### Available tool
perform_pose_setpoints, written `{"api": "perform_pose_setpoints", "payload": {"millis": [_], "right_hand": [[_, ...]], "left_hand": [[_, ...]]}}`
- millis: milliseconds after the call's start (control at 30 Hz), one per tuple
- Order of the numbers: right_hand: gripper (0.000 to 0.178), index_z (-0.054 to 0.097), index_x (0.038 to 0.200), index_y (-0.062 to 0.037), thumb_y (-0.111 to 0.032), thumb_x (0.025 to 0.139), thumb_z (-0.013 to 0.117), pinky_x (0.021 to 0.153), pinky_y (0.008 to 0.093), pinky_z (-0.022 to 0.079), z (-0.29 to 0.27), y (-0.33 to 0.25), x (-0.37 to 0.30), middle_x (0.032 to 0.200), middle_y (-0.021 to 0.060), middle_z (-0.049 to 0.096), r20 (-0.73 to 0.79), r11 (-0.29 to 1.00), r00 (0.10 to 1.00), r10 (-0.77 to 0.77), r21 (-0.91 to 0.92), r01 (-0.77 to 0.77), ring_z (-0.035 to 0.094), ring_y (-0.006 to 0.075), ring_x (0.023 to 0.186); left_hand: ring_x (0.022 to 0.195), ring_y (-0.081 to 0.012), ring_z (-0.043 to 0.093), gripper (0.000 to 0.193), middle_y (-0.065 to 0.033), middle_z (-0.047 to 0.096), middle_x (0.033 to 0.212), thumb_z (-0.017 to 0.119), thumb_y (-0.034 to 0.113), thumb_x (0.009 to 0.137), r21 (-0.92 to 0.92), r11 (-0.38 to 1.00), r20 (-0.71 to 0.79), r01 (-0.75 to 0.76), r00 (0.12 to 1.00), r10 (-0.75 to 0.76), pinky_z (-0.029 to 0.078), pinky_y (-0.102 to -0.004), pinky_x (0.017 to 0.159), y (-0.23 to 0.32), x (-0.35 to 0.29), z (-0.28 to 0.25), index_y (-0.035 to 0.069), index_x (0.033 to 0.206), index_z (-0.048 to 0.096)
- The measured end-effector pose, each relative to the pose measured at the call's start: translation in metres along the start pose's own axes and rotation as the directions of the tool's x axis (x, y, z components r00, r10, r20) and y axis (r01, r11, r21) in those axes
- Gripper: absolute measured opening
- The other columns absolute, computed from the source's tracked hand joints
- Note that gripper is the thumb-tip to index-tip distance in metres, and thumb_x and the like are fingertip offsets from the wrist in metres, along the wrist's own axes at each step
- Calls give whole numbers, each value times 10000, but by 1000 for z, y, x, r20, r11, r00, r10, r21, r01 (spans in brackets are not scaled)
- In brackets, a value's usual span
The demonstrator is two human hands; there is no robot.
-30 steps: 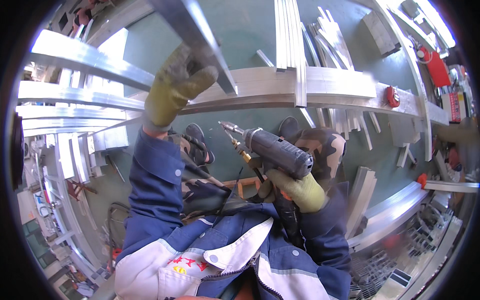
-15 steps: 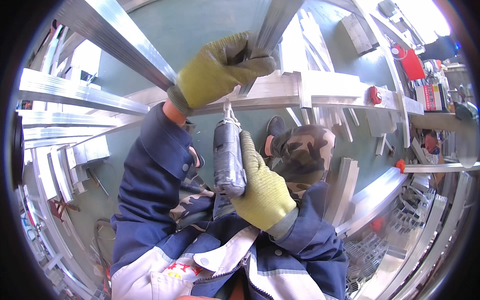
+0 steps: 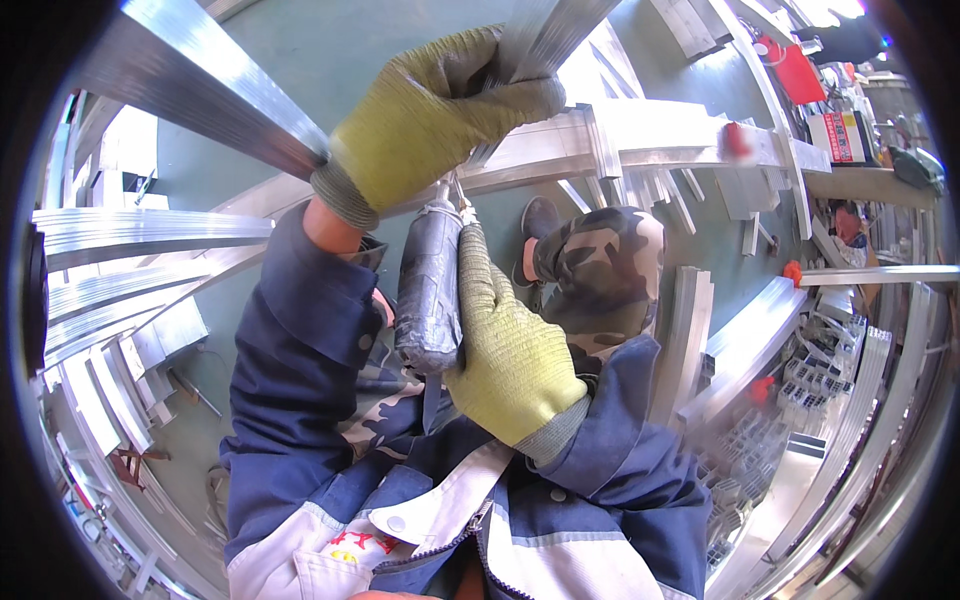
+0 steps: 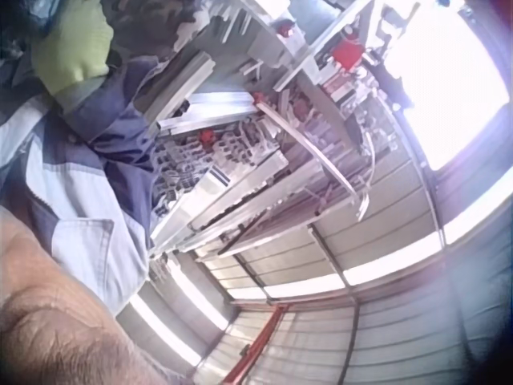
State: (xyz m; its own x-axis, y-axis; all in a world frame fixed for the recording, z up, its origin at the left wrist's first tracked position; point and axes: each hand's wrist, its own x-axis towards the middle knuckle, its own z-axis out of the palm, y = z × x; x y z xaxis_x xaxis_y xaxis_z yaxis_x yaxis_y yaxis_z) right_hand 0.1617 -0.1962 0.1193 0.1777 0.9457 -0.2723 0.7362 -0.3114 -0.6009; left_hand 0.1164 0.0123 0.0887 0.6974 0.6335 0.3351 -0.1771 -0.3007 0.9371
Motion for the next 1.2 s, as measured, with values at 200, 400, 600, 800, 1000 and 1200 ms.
{"api": "perform_pose_setpoints", "payload": {"millis": [200, 400, 600, 800, 1000, 1200], "right_hand": [[1053, 186, 1625, -45, -256, 797, 802, 939, 485, 549, 2, 0, 3, 1409, 320, 535, 8, 997, 998, 66, -41, -65, 640, 502, 1143], [1090, 162, 1628, -44, -264, 780, 811, 947, 479, 558, 6, 3, 4, 1424, 320, 523, 9, 996, 999, 45, -82, -44, 645, 497, 1149], [1103, 158, 1629, -45, -264, 771, 816, 955, 487, 559, 2, -2, 4, 1421, 327, 522, 30, 990, 994, 106, -94, -103, 648, 500, 1143], [1101, 156, 1627, -40, -277, 775, 812, 954, 488, 559, 5, 0, 6, 1416, 331, 521, 38, 993, 995, 92, -84, -88, 648, 502, 1137], [1084, 156, 1624, -40, -254, 774, 795, 957, 501, 554, 7, -1, 4, 1417, 337, 514, 5, 991, 997, 81, -112, -80, 641, 509, 1136], [1087, 123, 1629, -47, -238, 777, 771, 941, 517, 556, 6, -7, 7, 1414, 335, 515, 51, 984, 991, 121, -139, -113, 640, 515, 1127]], "left_hand": [[903, -149, 691, 296, -72, 760, 1028, 775, 279, 937, 2, 1000, -6, -7, 1000, 7, 556, -293, 820, -3, 0, 3, 69, 1144, 748], [921, -222, 741, 471, -130, 775, 1055, 817, 427, 880, -10, 1000, -13, 25, 1000, -25, 581, -343, 841, -3, 1, 1, 59, 1167, 755], [938, -229, 743, 486, -130, 775, 1066, 814, 442, 881, -36, 999, -12, 2, 1000, -3, 585, -342, 852, -6, 2, 4, 61, 1176, 753], [939, -231, 743, 499, -137, 774, 1062, 810, 450, 884, -14, 1000, -35, -11, 999, 11, 584, -341, 850, -6, 0, 2, 51, 1178, 751], [929, -232, 744, 499, -147, 772, 1060, 805, 443, 890, -43, 999, -21, 20, 1000, -20, 582, -341, 853, -3, 1, 4, 46, 1188, 747], [926, -226, 743, 485, -146, 771, 1060, 805, 426, 895, -10, 999, -20, 31, 999, -32, 582, -338, 854, -1, 0, 1, 44, 1188, 746]]}}
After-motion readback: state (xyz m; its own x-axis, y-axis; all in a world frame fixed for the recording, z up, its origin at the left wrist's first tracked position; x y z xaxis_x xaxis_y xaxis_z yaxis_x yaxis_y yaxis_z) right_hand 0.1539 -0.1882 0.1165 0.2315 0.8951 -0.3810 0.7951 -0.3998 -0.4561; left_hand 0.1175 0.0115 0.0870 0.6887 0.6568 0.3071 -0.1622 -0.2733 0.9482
